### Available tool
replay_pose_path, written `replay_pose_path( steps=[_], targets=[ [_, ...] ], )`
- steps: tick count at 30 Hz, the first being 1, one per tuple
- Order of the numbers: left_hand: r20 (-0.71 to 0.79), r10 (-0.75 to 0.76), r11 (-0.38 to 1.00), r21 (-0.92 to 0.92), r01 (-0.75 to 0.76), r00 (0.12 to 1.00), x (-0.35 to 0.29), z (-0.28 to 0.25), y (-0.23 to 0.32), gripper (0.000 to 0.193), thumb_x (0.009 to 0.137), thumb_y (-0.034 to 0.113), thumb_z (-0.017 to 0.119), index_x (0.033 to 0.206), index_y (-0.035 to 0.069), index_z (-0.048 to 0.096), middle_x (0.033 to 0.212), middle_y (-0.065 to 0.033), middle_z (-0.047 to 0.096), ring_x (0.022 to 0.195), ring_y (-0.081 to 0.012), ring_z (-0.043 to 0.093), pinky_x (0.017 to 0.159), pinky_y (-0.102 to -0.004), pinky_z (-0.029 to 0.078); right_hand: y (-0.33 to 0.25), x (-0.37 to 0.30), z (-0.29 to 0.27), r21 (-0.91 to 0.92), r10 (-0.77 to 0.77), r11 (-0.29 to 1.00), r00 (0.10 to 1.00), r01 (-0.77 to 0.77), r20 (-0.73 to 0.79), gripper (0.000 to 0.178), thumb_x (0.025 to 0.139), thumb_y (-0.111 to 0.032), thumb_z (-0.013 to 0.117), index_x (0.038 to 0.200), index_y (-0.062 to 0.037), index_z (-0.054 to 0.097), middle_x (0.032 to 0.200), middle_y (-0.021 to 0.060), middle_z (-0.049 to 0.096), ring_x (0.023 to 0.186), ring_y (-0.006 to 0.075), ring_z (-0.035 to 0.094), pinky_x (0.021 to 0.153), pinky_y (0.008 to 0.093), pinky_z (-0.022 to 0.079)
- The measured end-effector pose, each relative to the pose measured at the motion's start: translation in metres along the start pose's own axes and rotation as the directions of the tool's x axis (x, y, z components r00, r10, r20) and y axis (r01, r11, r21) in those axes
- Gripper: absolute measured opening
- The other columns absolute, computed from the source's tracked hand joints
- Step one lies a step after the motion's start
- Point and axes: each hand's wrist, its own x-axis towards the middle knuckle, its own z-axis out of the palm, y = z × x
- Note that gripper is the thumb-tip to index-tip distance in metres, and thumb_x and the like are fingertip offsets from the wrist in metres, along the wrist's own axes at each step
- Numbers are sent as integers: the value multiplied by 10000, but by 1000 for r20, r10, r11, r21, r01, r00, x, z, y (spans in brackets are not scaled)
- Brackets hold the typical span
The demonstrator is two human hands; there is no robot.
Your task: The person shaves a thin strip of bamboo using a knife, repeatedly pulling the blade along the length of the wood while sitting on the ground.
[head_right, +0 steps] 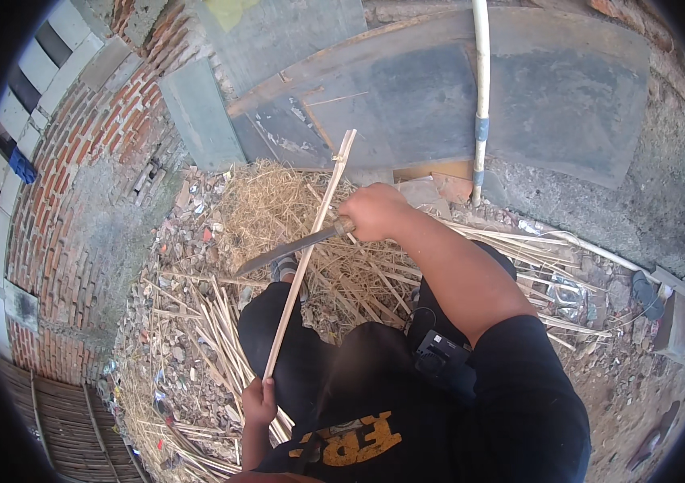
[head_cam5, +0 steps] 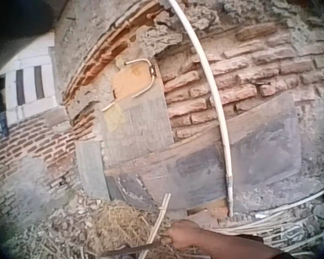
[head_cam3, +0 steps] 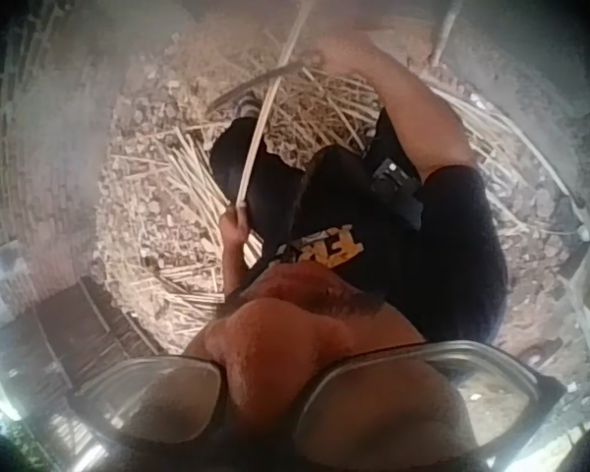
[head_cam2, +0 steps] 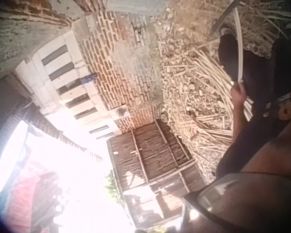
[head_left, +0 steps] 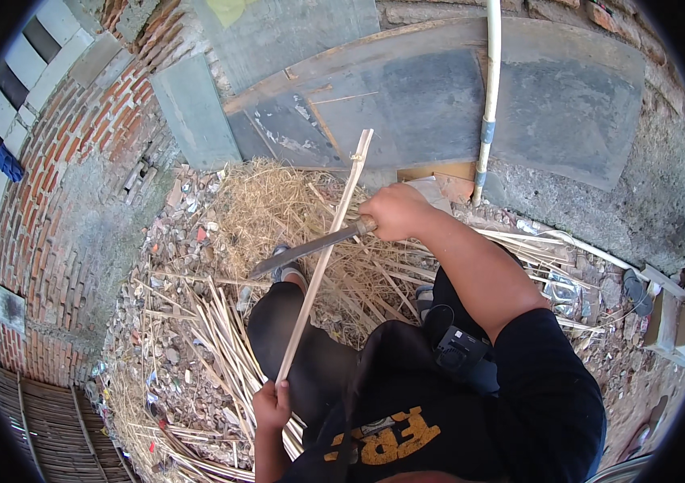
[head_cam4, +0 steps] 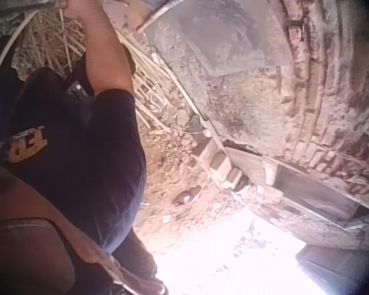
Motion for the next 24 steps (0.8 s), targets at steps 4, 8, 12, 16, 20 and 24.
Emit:
replay_pose_path(
  steps=[4, 8, 12, 16, 20, 24],
  targets=[
    [-26, 16, 999, 42, -15, 1000, -5, 4, -10, 492, 969, 380, 638, 659, 12, 534, 546, -214, 543, 521, -409, 594, 499, -460, 431, 8, 0, -4, -76, -73, 995, 995, 67, -71, 260, 778, -196, 688, 1028, -143, 736, 898, 113, 725, 861, 330, 709, 782, 459, 565],
    [-27, 30, 996, 90, -27, 999, 4, 9, -7, 501, 969, 389, 630, 654, 14, 526, 559, -234, 544, 557, -451, 599, 513, -487, 438, 71, 13, 4, 135, 383, 921, 914, -366, -133, 282, 822, -200, 648, 1084, -131, 725, 976, 142, 739, 940, 338, 714, 831, 453, 577],
    [-22, 29, 998, 50, -28, 999, 0, 0, -3, 506, 964, 367, 644, 631, 10, 511, 528, -213, 527, 507, -412, 582, 485, -456, 422, 61, 15, 10, 129, 429, 903, 877, -410, -215, 349, 848, -280, 681, 1162, -129, 712, 1082, 174, 735, 1030, 352, 702, 899, 454, 570],
    [-17, -9, 1000, 20, 9, 1000, 0, 2, -2, 505, 967, 369, 644, 635, 8, 522, 530, -209, 537, 500, -391, 590, 484, -451, 422, 70, 11, 5, 289, 388, 898, 906, -331, -169, 420, 845, -324, 716, 1205, -109, 701, 1111, 186, 726, 1060, 370, 685, 926, 445, 552],
    [32, 9, 999, 33, -10, 999, 1, -1, -2, 502, 1003, 370, 598, 690, -17, 530, 551, -198, 539, 511, -319, 594, 503, -435, 414, 76, 10, 14, 561, 315, 795, 947, -228, -62, 485, 835, -345, 748, 1223, -60, 688, 1135, 211, 711, 1086, 384, 663, 953, 447, 523],
    [26, 3, 1000, 26, -4, 1000, 0, 3, -6, 505, 1012, 368, 586, 693, -20, 529, 546, -192, 528, 505, -294, 569, 498, -426, 403, 47, 3, -4, 295, 273, 929, 952, -223, -139, 367, 816, -273, 738, 1139, -100, 712, 1075, 181, 722, 1027, 362, 684, 896, 468, 540]
  ],
)
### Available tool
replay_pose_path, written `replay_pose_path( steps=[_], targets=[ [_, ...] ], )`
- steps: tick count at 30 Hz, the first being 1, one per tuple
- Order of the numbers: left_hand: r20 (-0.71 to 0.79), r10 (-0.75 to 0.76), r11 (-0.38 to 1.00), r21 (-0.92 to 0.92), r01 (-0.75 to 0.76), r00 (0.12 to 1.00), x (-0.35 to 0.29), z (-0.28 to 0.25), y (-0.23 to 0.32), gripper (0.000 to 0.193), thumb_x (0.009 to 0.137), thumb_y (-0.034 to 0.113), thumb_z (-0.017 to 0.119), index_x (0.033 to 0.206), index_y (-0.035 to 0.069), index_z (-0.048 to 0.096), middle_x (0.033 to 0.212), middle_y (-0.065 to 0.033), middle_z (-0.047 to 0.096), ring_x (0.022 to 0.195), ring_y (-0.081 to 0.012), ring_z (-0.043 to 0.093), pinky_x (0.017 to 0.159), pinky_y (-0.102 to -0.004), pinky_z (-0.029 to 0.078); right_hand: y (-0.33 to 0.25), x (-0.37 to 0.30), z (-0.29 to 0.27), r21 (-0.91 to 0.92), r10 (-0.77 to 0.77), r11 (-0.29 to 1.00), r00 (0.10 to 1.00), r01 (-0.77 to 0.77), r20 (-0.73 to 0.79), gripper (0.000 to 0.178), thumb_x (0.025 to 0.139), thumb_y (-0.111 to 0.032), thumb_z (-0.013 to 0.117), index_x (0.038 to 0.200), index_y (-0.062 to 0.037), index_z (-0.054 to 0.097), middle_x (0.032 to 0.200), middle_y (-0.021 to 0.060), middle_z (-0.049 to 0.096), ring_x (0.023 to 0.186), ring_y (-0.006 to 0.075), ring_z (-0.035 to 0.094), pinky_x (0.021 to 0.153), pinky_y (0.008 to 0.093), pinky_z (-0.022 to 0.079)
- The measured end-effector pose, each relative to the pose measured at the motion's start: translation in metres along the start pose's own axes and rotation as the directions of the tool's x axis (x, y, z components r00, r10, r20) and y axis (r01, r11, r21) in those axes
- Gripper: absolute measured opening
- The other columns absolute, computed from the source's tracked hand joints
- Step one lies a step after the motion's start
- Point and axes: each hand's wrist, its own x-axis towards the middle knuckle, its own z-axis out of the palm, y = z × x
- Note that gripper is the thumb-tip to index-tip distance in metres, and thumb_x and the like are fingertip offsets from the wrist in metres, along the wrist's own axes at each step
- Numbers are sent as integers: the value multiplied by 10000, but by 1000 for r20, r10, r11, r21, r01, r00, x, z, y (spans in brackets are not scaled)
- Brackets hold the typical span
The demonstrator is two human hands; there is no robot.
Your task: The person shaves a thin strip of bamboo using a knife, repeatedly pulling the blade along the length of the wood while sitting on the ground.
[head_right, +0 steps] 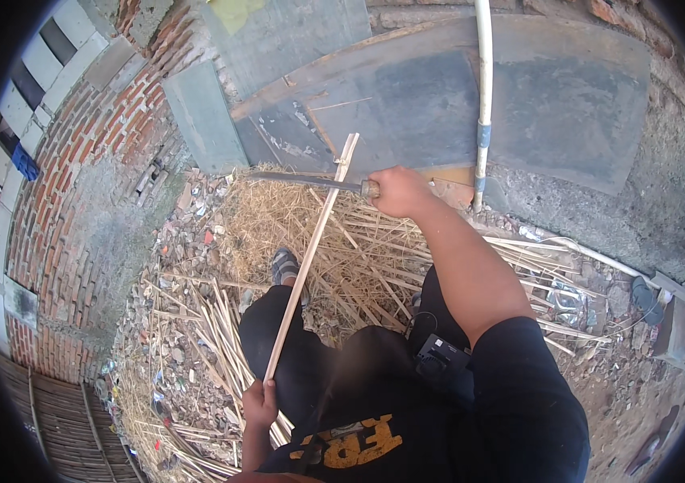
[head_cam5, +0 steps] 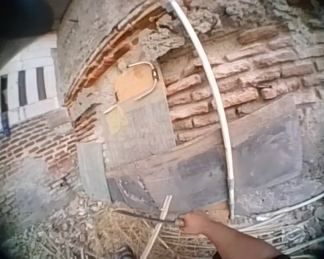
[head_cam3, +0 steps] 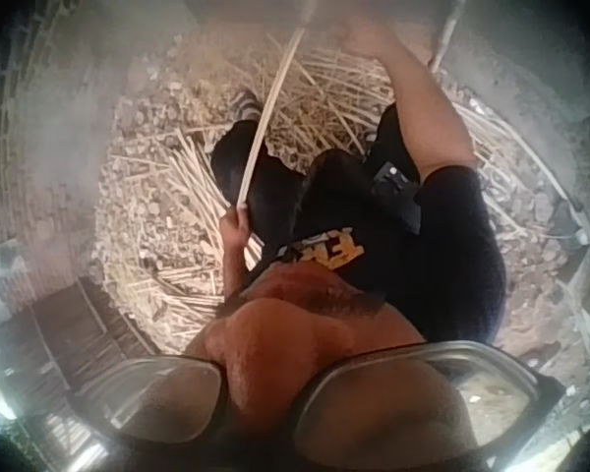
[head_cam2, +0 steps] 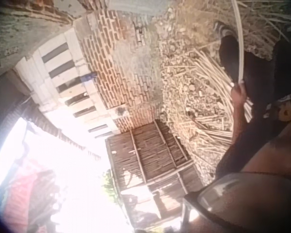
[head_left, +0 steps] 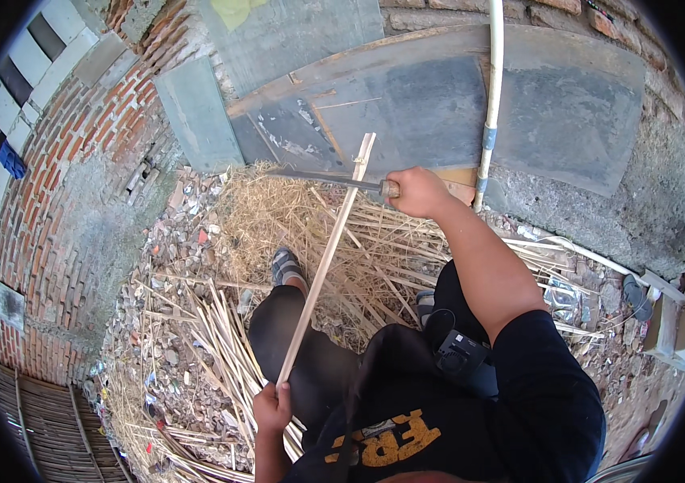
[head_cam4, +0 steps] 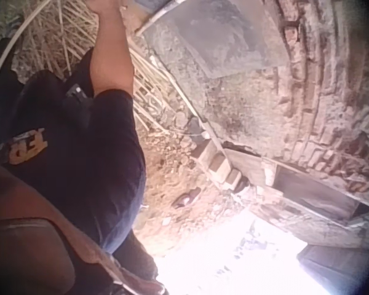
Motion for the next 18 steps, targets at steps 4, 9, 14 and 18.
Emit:
replay_pose_path(
  steps=[4, 9, 14, 18],
  targets=[
    [-29, -7, 1000, -19, 7, 1000, 2, 3, -4, 510, 973, 388, 628, 643, 10, 538, 529, -203, 538, 498, -387, 590, 484, -448, 421, -29, -13, 3, -201, -127, 966, 973, 165, 190, 308, 768, -176, 706, 1074, -156, 727, 1030, 131, 734, 976, 330, 704, 829, 475, 561],
    [-19, -1, 999, 40, 2, 1000, 1, 0, 5, 486, 1005, 353, 591, 690, -12, 530, 557, -206, 539, 511, -349, 580, 500, -448, 410, -61, -30, 13, -200, -238, 933, 929, 301, 284, 279, 746, -113, 682, 1020, -145, 724, 1003, 109, 738, 965, 314, 708, 809, 476, 568],
    [-153, 80, 974, 223, -45, 985, -7, 9, -2, 469, 944, 385, 651, 657, 38, 522, 575, -231, 570, 571, -468, 605, 534, -521, 474, -26, -3, -1, -189, 4, 981, 976, 38, 217, 302, 803, -164, 668, 1098, -169, 733, 1022, 115, 740, 992, 314, 707, 855, 451, 569],
    [-130, 46, 969, 247, -13, 990, 5, 9, 10, 468, 940, 385, 656, 663, 37, 512, 585, -231, 576, 564, -463, 606, 529, -529, 472, 18, 13, 5, -132, 177, 973, 980, -189, -94, 288, 857, -253, 648, 1112, -140, 721, 1064, 146, 737, 1027, 328, 698, 907, 449, 563]
  ],
)
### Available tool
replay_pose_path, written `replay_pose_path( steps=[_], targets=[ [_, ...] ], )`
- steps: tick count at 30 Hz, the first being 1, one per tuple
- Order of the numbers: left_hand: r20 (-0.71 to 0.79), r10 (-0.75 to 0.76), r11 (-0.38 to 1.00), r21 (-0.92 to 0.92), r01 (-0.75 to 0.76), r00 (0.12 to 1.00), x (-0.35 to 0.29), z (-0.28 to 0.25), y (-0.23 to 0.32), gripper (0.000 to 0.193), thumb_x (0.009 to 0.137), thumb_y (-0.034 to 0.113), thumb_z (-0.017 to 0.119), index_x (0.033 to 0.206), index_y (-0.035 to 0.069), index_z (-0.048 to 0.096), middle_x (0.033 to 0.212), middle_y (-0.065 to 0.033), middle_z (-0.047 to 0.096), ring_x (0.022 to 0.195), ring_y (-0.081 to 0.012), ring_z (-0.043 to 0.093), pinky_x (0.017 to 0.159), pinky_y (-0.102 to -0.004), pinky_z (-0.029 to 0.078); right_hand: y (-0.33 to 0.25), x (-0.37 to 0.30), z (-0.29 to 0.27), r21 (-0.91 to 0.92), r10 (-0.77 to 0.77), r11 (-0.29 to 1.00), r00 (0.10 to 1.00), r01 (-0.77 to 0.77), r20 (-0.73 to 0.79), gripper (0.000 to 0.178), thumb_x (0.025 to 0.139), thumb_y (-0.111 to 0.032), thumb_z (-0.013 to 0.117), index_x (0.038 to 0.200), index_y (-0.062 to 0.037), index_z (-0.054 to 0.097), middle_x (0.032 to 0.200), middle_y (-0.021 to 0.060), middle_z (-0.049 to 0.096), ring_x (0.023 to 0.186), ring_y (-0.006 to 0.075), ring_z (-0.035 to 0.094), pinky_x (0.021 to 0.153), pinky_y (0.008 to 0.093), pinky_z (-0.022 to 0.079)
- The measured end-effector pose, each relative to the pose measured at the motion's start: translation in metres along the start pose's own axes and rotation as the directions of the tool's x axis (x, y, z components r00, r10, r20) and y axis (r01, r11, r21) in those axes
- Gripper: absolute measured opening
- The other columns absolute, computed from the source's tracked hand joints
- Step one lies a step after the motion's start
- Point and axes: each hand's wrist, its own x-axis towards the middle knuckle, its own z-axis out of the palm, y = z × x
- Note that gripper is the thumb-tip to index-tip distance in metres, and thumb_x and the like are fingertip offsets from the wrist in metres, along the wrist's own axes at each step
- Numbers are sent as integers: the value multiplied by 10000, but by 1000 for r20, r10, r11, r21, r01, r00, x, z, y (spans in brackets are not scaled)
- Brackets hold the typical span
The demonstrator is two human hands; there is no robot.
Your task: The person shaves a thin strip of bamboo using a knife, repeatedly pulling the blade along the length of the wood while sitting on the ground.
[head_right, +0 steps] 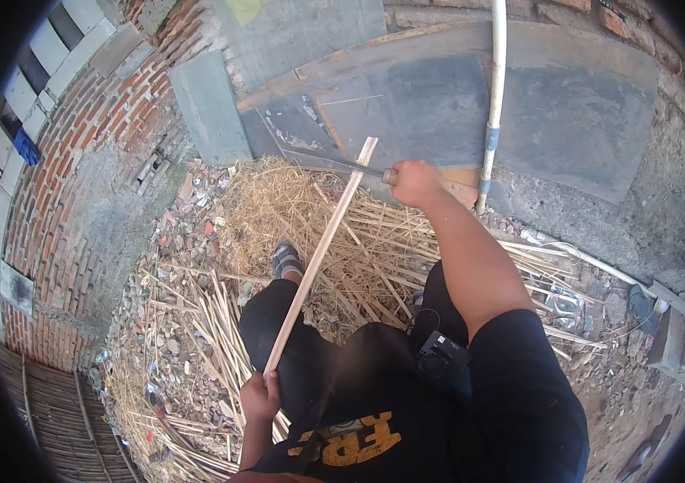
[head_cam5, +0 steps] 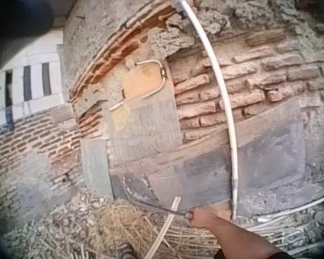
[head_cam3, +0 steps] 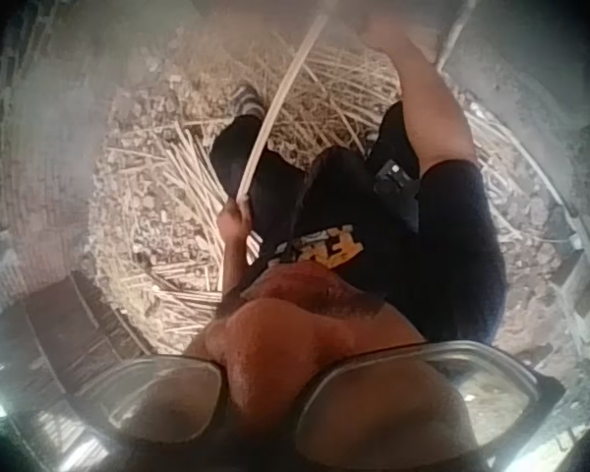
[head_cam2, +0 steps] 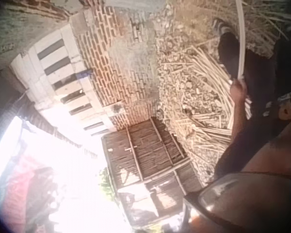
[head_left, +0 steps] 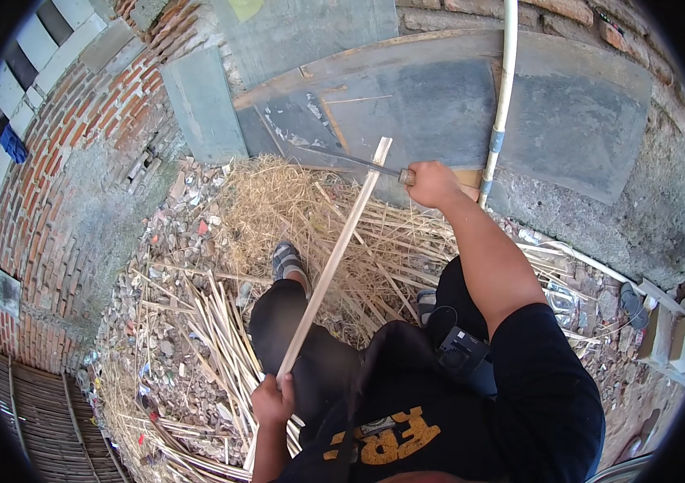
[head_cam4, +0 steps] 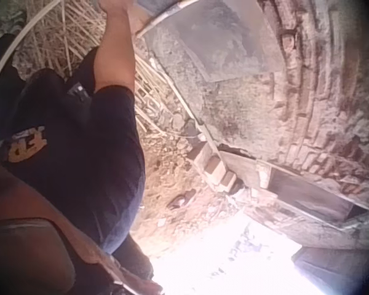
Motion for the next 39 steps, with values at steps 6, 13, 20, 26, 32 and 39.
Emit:
replay_pose_path(
  steps=[6, 13, 20, 26, 32, 39],
  targets=[
    [-39, -16, 998, -64, 14, 999, -8, 2, -3, 475, 941, 376, 657, 648, 34, 507, 569, -232, 556, 559, -459, 601, 513, -511, 458, -16, -4, 0, 107, -23, 994, 998, 18, 50, 398, 836, -284, 695, 1171, -69, 700, 1157, 192, 710, 1096, 361, 669, 963, 449, 537],
    [6, 9, 998, -55, -8, 1000, -7, -2, -1, 447, 977, 343, 608, 697, 2, 535, 588, -241, 562, 593, -466, 614, 540, -508, 457, -11, -1, 15, 337, -32, 942, 993, -7, 111, 527, 847, -317, 726, 1312, -79, 652, 1235, 200, 681, 1156, 362, 638, 1000, 444, 508],
    [-6, 14, 998, -58, -15, 1000, -8, 2, -5, 450, 979, 352, 606, 705, 4, 532, 584, -239, 554, 580, -465, 603, 535, -504, 452, -59, -45, 0, -19, -325, 940, 910, 341, 258, 321, 786, -204, 710, 1100, -139, 717, 1004, 114, 733, 997, 319, 701, 852, 461, 567],
    [10, -11, 998, -58, 12, 1000, -10, -1, -4, 468, 980, 373, 603, 702, 4, 531, 595, -244, 558, 596, -472, 606, 543, -507, 453, -81, -58, -1, -109, -475, 837, 811, 537, 342, 282, 767, -155, 688, 1046, -163, 732, 948, 97, 730, 932, 298, 711, 802, 438, 584],
    [-1, 57, 998, -5, -57, 998, 6, -2, 6, 483, 951, 388, 648, 656, 34, 500, 595, -245, 581, 591, -479, 611, 543, -537, 479, 6, 10, 13, 3, 65, 998, 997, -65, 33, 345, 849, -161, 604, 1178, -123, 700, 1095, 122, 738, 1047, 306, 706, 905, 441, 576],
    [16, 17, 999, -33, -16, 1000, 0, -5, -1, 495, 949, 393, 640, 655, 13, 522, 593, -254, 569, 602, -483, 608, 554, -533, 472, -10, -3, 12, -28, 53, 998, 998, -54, -22, 356, 852, -162, 593, 1190, -111, 690, 1092, 152, 740, 1036, 321, 713, 955, 441, 553]
  ],
)
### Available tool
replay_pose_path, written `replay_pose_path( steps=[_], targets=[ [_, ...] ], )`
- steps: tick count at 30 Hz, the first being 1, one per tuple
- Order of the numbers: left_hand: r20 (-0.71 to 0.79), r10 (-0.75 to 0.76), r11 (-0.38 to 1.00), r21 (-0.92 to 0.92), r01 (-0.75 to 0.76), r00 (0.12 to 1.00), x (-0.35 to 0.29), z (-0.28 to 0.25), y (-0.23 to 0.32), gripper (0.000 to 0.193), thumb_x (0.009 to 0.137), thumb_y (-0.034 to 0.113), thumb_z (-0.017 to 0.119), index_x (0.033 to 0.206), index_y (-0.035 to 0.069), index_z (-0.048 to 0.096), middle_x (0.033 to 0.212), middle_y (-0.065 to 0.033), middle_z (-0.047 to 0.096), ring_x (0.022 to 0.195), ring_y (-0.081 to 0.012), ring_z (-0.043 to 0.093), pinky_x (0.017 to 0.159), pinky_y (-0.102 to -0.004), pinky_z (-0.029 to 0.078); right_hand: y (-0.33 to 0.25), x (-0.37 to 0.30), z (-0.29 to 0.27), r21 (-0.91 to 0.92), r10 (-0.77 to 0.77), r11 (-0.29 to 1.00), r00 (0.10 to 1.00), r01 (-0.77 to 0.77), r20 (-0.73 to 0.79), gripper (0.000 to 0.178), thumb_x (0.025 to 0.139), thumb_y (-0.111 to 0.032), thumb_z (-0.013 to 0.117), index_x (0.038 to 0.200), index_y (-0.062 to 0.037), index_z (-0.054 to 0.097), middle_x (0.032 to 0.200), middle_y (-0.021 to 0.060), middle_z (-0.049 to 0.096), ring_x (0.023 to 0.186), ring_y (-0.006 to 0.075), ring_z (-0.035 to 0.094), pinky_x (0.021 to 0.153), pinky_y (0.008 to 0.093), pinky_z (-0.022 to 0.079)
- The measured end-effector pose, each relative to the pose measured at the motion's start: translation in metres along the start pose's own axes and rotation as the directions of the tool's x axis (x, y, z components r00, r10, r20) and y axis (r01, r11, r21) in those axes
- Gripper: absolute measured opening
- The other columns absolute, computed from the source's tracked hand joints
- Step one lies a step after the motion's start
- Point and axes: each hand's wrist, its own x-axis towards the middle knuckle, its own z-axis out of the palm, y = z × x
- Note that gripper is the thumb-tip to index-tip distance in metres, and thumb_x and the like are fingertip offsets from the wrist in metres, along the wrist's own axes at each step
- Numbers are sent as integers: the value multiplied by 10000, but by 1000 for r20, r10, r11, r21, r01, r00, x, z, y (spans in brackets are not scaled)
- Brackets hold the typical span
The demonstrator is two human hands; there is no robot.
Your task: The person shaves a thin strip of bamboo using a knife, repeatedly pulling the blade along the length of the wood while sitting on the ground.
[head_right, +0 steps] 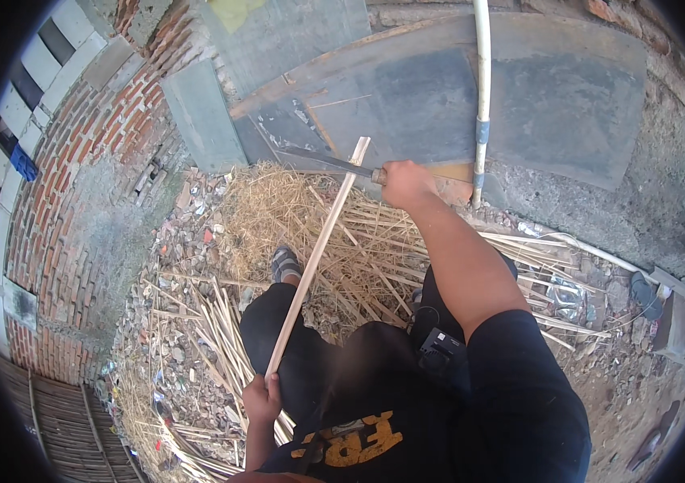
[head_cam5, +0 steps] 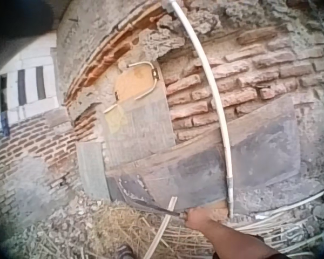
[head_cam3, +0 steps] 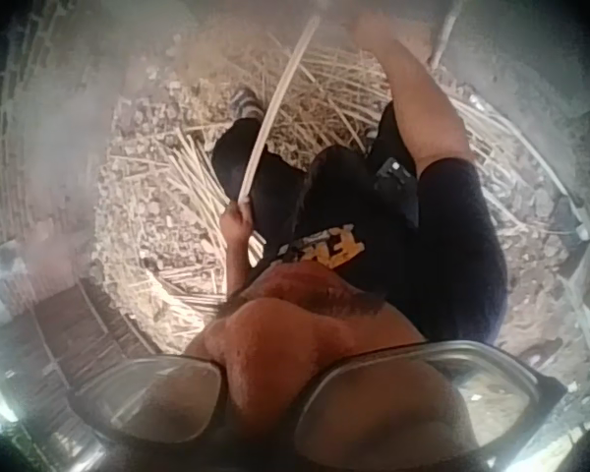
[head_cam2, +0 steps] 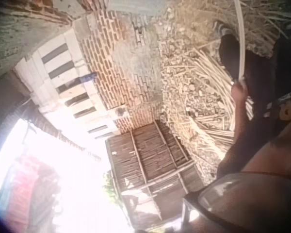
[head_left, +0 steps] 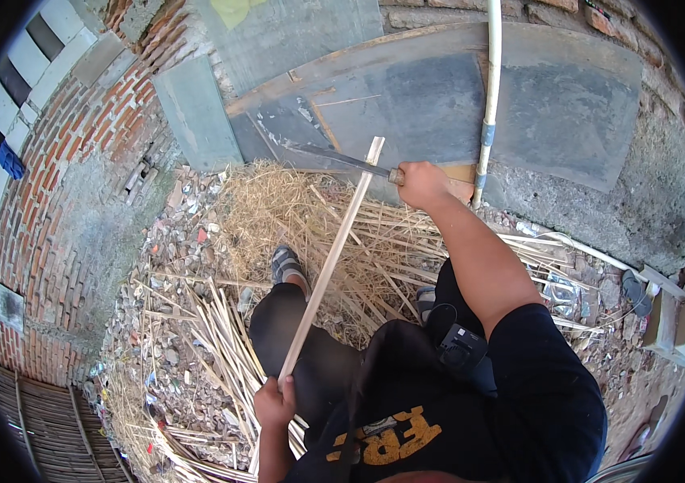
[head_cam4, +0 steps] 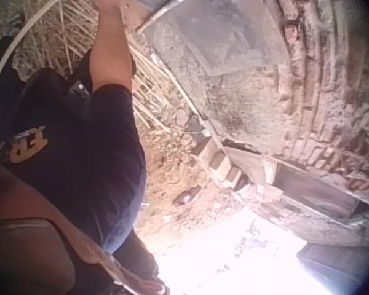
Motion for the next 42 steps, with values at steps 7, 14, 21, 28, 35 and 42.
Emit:
replay_pose_path(
  steps=[7, 14, 21, 28, 35, 42],
  targets=[
    [12, -15, 999, -37, 16, 1000, -1, -1, 2, 522, 982, 417, 603, 678, -1, 532, 582, -250, 556, 589, -467, 610, 535, -500, 448, -12, -4, -7, -10, -48, 999, 997, 47, -53, 311, 830, -142, 614, 1127, -126, 705, 1035, 142, 747, 993, 315, 721, 880, 445, 572],
    [-11, 1, 998, -65, -1, 1000, 0, 4, -2, 454, 941, 351, 651, 653, 23, 529, 564, -238, 563, 551, -466, 601, 512, -512, 461, -45, -42, -10, -55, -407, 902, 887, 427, 216, 301, 775, -129, 648, 1064, -144, 732, 952, 113, 741, 926, 302, 722, 825, 435, 582],
    [20, -10, 1000, -29, 11, 1000, 1, 0, 6, 479, 955, 378, 639, 667, 11, 531, 584, -244, 568, 580, -466, 611, 529, -508, 460, 23, 5, -11, 113, -100, 988, 992, 108, -76, 252, 780, -194, 657, 1002, -98, 729, 997, 178, 738, 937, 379, 704, 866, 473, 560],
    [55, -37, 999, -18, 38, 998, 0, -4, 3, 492, 974, 386, 619, 680, 2, 534, 584, -246, 562, 584, -454, 618, 527, -491, 452, 14, 8, 6, 71, -8, 997, 995, 1, 103, 435, 827, -254, 681, 1217, -62, 693, 1187, 201, 704, 1110, 362, 670, 964, 420, 540],
    [30, -19, 996, -81, 22, 999, 1, -4, 3, 486, 978, 377, 614, 680, 4, 522, 570, -235, 546, 560, -443, 606, 518, -478, 442, 25, 14, 4, 376, -73, 927, 981, 0, 178, 683, 811, -376, 781, 1327, 37, 610, 1178, 248, 695, 1127, 339, 664, 979, 394, 498],
    [-36, 2, 993, -114, -6, 999, -15, -9, 0, 466, 977, 375, 615, 708, 2, 537, 556, -206, 540, 535, -413, 598, 499, -451, 434, -1, -1, 5, 801, -157, 579, 944, -150, 290, 460, 869, -346, 797, 1177, -35, 655, 969, 103, 732, 654, 123, 585, 599, 292, 473]
  ],
)
